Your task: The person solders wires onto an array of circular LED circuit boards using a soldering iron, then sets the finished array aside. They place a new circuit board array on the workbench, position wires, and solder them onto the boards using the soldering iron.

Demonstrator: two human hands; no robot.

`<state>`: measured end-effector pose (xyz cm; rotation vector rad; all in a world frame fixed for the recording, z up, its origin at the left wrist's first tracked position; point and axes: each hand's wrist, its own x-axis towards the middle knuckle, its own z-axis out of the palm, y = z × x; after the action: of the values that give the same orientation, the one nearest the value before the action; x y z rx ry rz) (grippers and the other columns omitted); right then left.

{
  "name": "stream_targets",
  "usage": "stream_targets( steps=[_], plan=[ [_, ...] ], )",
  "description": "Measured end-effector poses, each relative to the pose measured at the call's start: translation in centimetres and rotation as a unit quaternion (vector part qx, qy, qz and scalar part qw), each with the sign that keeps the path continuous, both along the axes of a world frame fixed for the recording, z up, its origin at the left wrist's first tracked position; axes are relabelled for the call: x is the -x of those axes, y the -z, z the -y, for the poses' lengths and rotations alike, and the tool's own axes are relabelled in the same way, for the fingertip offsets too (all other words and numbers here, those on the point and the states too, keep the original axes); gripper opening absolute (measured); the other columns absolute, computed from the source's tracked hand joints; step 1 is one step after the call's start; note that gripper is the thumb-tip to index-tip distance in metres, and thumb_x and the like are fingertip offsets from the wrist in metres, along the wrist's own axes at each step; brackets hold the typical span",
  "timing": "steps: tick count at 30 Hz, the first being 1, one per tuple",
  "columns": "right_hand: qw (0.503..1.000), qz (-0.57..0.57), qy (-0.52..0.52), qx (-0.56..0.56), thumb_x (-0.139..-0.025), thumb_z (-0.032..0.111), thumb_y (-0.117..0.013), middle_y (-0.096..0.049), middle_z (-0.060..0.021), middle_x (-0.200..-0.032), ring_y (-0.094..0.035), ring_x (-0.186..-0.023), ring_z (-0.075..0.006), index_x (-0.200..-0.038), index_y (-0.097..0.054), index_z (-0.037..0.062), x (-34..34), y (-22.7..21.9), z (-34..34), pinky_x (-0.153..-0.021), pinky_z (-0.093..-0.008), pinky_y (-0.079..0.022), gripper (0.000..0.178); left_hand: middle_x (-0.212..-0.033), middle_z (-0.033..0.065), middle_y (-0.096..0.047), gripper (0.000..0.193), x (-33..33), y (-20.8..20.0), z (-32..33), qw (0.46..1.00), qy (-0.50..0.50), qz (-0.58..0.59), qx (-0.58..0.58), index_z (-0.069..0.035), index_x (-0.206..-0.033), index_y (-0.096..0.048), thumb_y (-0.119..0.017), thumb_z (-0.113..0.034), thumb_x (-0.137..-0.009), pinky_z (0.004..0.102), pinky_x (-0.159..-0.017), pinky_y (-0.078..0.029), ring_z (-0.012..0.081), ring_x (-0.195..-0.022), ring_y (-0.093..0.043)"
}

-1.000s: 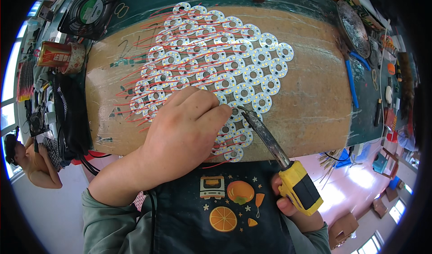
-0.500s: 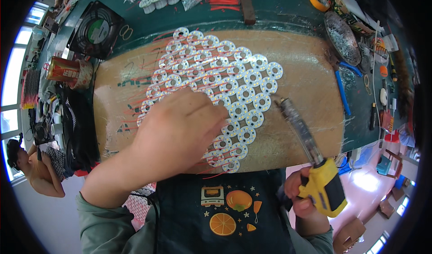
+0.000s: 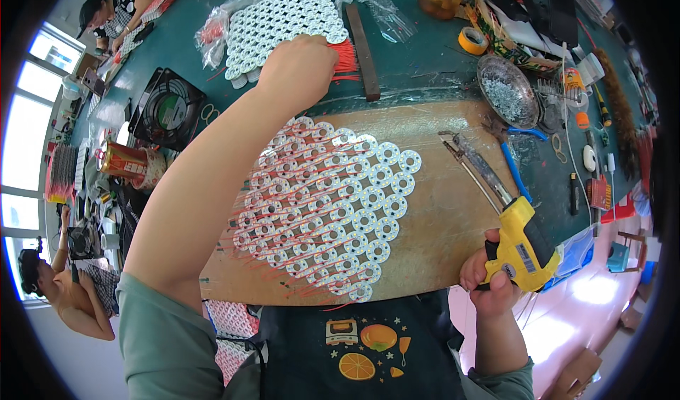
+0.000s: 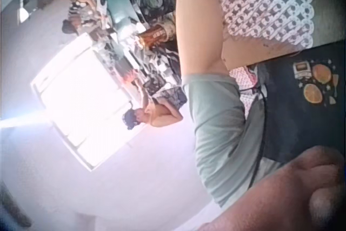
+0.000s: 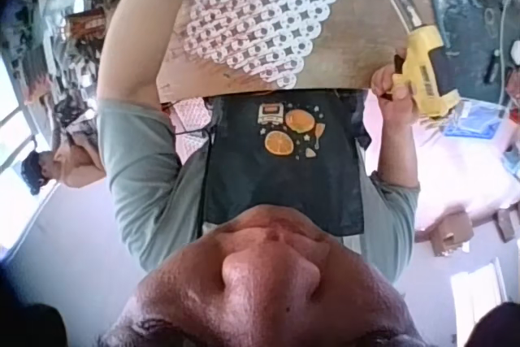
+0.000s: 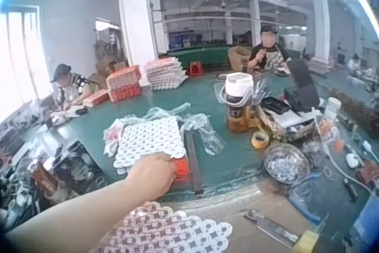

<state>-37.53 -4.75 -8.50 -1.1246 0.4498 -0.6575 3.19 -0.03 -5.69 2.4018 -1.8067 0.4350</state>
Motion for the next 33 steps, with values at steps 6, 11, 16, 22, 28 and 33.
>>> stream_targets(
  steps=[6, 11, 16, 22, 28, 33],
  plan=[
    [0.995, -0.012, -0.001, -0.099, -0.077, 0.041, -0.086, -0.054, -0.0023, -0.068, -0.052, -0.056, -0.0131, -0.135, -0.048, -0.0003, 0.1, -0.4, 0.1, -0.053, -0.0284, -0.044, 0.081, -0.091, 0.0096, -0.067, 0.012, -0.2, -0.2, 1.7, 0.994, 0.002, 0.045, -0.099, -0.008, -0.089, -0.072, -0.065, -0.017, -0.085, 0.0445, -0.081, -0.053, 0.0304, -0.094, -0.066],
    [0.993, -0.012, -0.014, -0.113, -0.076, 0.041, -0.086, -0.053, -0.0023, -0.069, -0.052, -0.056, -0.0133, -0.136, -0.047, -0.0004, 0.4, -0.2, 0.3, -0.054, -0.0281, -0.043, 0.083, -0.097, 0.0132, -0.07, 0.014, 0.4, -1.2, 2.0, 0.986, -0.038, -0.093, -0.133, -0.009, -0.093, -0.074, -0.065, -0.013, -0.084, 0.045, -0.082, -0.055, 0.0316, -0.095, -0.068],
    [0.994, -0.011, -0.024, -0.11, -0.076, 0.041, -0.086, -0.053, -0.0022, -0.07, -0.051, -0.056, -0.013, -0.136, -0.046, -0.0004, 0.1, -0.4, 0.3, -0.054, -0.0277, -0.043, 0.083, -0.099, 0.0136, -0.071, 0.016, 0.0, -2.0, 1.4, 0.981, -0.022, -0.098, -0.165, -0.008, -0.095, -0.074, -0.067, -0.018, -0.083, 0.0455, -0.083, -0.054, 0.0315, -0.096, -0.068],
    [0.993, -0.019, -0.024, -0.113, -0.077, 0.039, -0.086, -0.053, -0.0025, -0.07, -0.051, -0.058, -0.0128, -0.136, -0.046, -0.0009, 0.1, -0.7, 0.2, -0.055, -0.0275, -0.043, 0.081, -0.09, 0.015, -0.07, 0.019, -0.1, -2.0, 2.8, 0.974, -0.022, -0.071, -0.215, -0.006, -0.091, -0.073, -0.069, -0.016, -0.076, 0.0452, -0.079, -0.053, 0.0337, -0.089, -0.067],
    [0.993, -0.013, -0.023, -0.113, -0.079, 0.036, -0.084, -0.053, -0.0037, -0.071, -0.051, -0.06, -0.0127, -0.137, -0.046, -0.0014, 0.2, -0.4, 0.3, -0.056, -0.0276, -0.043, 0.079, -0.082, 0.015, -0.07, 0.018, -0.4, -2.1, 2.9, 0.966, -0.03, -0.124, -0.227, -0.005, -0.086, -0.07, -0.069, -0.016, -0.072, 0.0443, -0.075, -0.052, 0.0335, -0.082, -0.067],
    [0.997, -0.015, -0.018, -0.071, -0.082, 0.041, -0.08, -0.05, -0.0021, -0.066, -0.049, -0.051, -0.0139, -0.135, -0.043, -0.0023, -0.1, -0.1, 0.2, -0.048, -0.0282, -0.041, 0.078, -0.081, 0.0146, -0.069, 0.018, -0.5, -2.3, 1.6, 0.974, -0.045, -0.187, -0.124, -0.004, -0.087, -0.068, -0.069, -0.015, -0.073, 0.0416, -0.071, -0.052, 0.0313, -0.077, -0.067]
  ],
)
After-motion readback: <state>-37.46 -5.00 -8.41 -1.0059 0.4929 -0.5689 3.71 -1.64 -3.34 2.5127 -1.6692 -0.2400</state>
